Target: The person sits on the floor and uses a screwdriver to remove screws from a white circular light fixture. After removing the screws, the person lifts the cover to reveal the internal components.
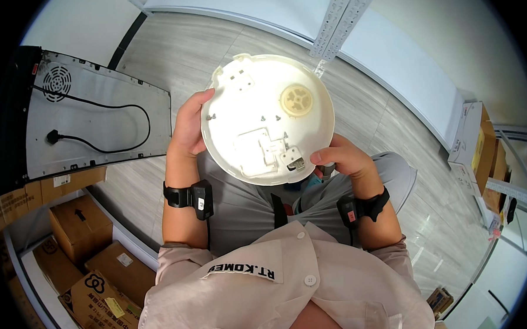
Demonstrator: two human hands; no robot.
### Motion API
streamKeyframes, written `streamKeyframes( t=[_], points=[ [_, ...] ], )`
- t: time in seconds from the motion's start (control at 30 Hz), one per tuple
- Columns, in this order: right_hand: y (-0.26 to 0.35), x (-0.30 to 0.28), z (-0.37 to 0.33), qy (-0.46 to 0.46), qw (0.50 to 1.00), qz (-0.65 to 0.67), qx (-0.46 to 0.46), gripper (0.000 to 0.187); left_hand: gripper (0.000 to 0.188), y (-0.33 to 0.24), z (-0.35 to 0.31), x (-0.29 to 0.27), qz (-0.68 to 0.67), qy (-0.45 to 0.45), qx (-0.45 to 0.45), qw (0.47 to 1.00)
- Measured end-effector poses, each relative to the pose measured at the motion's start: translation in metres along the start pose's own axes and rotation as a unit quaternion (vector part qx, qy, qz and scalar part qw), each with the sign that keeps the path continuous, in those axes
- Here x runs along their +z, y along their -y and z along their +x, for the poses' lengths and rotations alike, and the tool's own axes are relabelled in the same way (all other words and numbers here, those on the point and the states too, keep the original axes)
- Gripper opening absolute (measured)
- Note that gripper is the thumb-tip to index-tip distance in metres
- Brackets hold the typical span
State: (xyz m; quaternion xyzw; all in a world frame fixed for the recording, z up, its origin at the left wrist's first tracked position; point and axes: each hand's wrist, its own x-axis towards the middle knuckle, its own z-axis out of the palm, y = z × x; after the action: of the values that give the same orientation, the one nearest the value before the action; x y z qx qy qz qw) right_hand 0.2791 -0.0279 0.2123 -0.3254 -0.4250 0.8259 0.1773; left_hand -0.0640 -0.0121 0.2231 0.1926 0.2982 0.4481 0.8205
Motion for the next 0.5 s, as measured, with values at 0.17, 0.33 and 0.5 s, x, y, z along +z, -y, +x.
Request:
streamKeyframes(
  t=[0.17,0.33,0.5],
  points=[
    [-0.004,-0.003,0.001,-0.007,1.000,0.006,-0.016,0.048,0.058,0.008,0.005,0.015,0.061,-0.076,0.082,0.992],
    [-0.009,-0.003,0.006,-0.035,0.997,0.046,-0.044,0.040,0.059,0.013,0.004,0.035,0.131,-0.164,0.156,0.965],
    [-0.006,0.002,0.008,-0.055,0.995,0.069,-0.053,0.037,0.063,0.022,0.006,0.050,0.167,-0.179,0.199,0.949]
  ],
)
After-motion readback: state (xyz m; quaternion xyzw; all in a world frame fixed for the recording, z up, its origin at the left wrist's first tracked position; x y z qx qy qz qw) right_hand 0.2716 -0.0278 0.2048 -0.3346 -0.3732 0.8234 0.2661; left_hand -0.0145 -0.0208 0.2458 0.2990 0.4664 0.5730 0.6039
